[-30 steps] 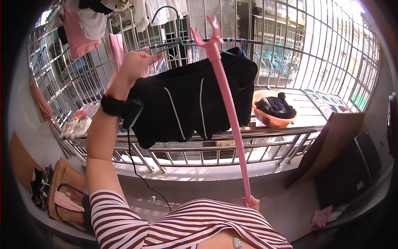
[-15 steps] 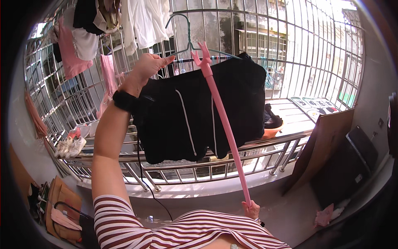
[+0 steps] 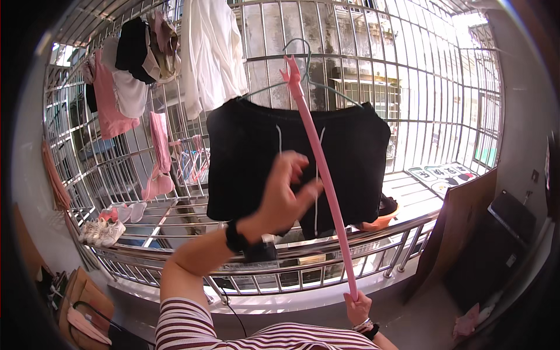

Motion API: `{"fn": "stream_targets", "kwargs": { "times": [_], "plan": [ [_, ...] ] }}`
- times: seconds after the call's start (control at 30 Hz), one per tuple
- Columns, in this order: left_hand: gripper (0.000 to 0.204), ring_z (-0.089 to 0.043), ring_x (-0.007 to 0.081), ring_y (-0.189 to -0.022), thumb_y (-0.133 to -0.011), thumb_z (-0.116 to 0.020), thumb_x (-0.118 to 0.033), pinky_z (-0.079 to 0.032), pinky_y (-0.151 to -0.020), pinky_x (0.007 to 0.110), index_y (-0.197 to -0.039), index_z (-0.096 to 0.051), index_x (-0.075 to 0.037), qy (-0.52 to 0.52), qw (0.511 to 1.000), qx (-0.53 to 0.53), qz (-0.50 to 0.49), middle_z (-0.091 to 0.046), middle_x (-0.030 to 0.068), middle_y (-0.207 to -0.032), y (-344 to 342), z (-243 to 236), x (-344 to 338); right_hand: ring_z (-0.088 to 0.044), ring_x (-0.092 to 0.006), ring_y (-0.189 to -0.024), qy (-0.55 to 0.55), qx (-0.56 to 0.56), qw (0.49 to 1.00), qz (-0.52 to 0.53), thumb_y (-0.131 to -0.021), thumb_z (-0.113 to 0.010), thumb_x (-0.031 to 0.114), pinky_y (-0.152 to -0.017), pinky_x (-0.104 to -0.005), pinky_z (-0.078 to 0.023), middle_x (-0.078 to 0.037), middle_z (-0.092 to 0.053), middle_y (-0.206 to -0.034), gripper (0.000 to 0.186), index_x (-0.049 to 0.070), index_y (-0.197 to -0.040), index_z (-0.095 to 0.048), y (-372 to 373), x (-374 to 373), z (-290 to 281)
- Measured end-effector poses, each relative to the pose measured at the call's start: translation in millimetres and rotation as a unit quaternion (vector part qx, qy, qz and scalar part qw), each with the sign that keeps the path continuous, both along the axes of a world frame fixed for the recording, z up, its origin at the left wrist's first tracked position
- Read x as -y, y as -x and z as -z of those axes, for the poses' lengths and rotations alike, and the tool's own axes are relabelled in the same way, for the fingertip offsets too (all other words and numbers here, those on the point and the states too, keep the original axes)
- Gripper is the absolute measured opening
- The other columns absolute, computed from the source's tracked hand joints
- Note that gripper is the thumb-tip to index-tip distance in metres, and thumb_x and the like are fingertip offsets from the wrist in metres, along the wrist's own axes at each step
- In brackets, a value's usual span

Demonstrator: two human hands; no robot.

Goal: Hanging various items of clothing on a drying rack on a balcony.

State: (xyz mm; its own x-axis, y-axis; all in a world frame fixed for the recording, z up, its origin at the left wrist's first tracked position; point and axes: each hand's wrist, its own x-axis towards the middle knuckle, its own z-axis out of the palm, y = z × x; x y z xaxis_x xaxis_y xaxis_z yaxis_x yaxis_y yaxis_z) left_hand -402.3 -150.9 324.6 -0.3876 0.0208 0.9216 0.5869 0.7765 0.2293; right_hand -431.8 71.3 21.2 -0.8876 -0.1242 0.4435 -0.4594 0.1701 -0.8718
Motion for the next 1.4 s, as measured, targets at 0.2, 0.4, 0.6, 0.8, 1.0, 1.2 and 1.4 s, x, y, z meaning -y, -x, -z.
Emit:
{"fn": "stream_targets", "kwargs": {
  "times": [0.2,0.4,0.6,0.8,1.0,1.2,1.4],
  "plan": [
    [0.051,-0.052,0.0149,-0.08,-0.078,-0.064,-0.028,-0.045,-0.069,0.028,-0.108,-0.035,0.0,-0.359,0.794,0.409,0.272,-0.047,0.0104,-0.092,41,95,-81,-0.044,-0.0231,-0.042,-0.002,-0.071,0.997,-0.003,-0.075,-0.064,0.019,-0.043,-0.033,-0.036,-0.01,-0.045,-0.048,0.021,0.002,-0.071,-0.053,20,18,-86],
    [0.034,-0.04,0.0076,-0.034,-0.075,-0.066,-0.011,-0.037,-0.031,0.022,-0.082,-0.032,-0.008,-0.4,0.839,0.2,0.309,-0.04,-0.0002,-0.052,107,34,-79,-0.053,-0.0281,-0.056,-0.001,-0.286,0.958,0.005,-0.075,-0.06,0.011,-0.054,-0.0346,-0.045,-0.01,-0.054,-0.063,0.031,0.005,-0.104,-0.05,33,-2,-107],
    [0.034,-0.042,0.0079,-0.039,-0.073,-0.068,-0.011,-0.038,-0.035,0.022,-0.077,-0.034,-0.011,-0.372,0.806,0.204,0.413,-0.04,-0.001,-0.055,147,-46,-39,-0.049,-0.0072,-0.051,0.017,0.119,0.959,-0.258,-0.077,-0.059,0.009,-0.046,-0.0238,-0.041,0.001,-0.052,-0.057,0.011,0.0,-0.079,-0.053,-30,-100,8],
    [0.033,-0.049,0.011,-0.054,-0.075,-0.067,-0.022,-0.047,-0.05,0.028,-0.09,-0.04,-0.011,-0.28,0.827,0.179,0.453,-0.044,0.0015,-0.065,169,-103,-2,-0.049,-0.0075,-0.067,0.097,0.348,0.889,-0.28,-0.084,-0.05,0.021,-0.06,-0.0211,-0.043,0.003,-0.053,-0.071,0.014,0.009,-0.083,-0.056,-38,-104,30],
    [0.067,-0.055,0.0222,-0.079,-0.076,-0.066,-0.027,-0.051,-0.07,0.041,-0.124,-0.023,-0.013,-0.309,0.791,0.346,0.4,-0.048,0.0081,-0.085,145,-61,-22,-0.04,-0.006,-0.05,-0.014,0.028,0.996,-0.087,-0.077,-0.063,0.016,-0.044,-0.0248,-0.034,0.0,-0.046,-0.053,0.018,0.001,-0.071,-0.055,36,-36,-67],
    [0.07,-0.052,0.0198,-0.08,-0.077,-0.065,-0.018,-0.05,-0.068,0.036,-0.128,-0.017,-0.018,-0.291,0.883,0.25,0.27,-0.043,0.0063,-0.092,137,-29,-48,-0.037,-0.0068,-0.048,-0.003,-0.117,0.992,-0.045,-0.079,-0.062,0.017,-0.043,-0.0243,-0.031,0.001,-0.042,-0.05,0.022,0.001,-0.068,-0.051,89,26,-153],
    [0.067,-0.044,0.0136,-0.065,-0.075,-0.065,-0.009,-0.044,-0.055,0.03,-0.123,-0.021,-0.025,-0.352,0.874,0.201,0.267,-0.038,0.0026,-0.086,158,-71,-5,-0.046,-0.028,-0.048,-0.013,-0.119,0.991,-0.053,-0.078,-0.061,0.026,-0.047,-0.0354,-0.036,-0.013,-0.047,-0.053,0.03,0.001,-0.067,-0.049,113,75,-192]
  ]
}}
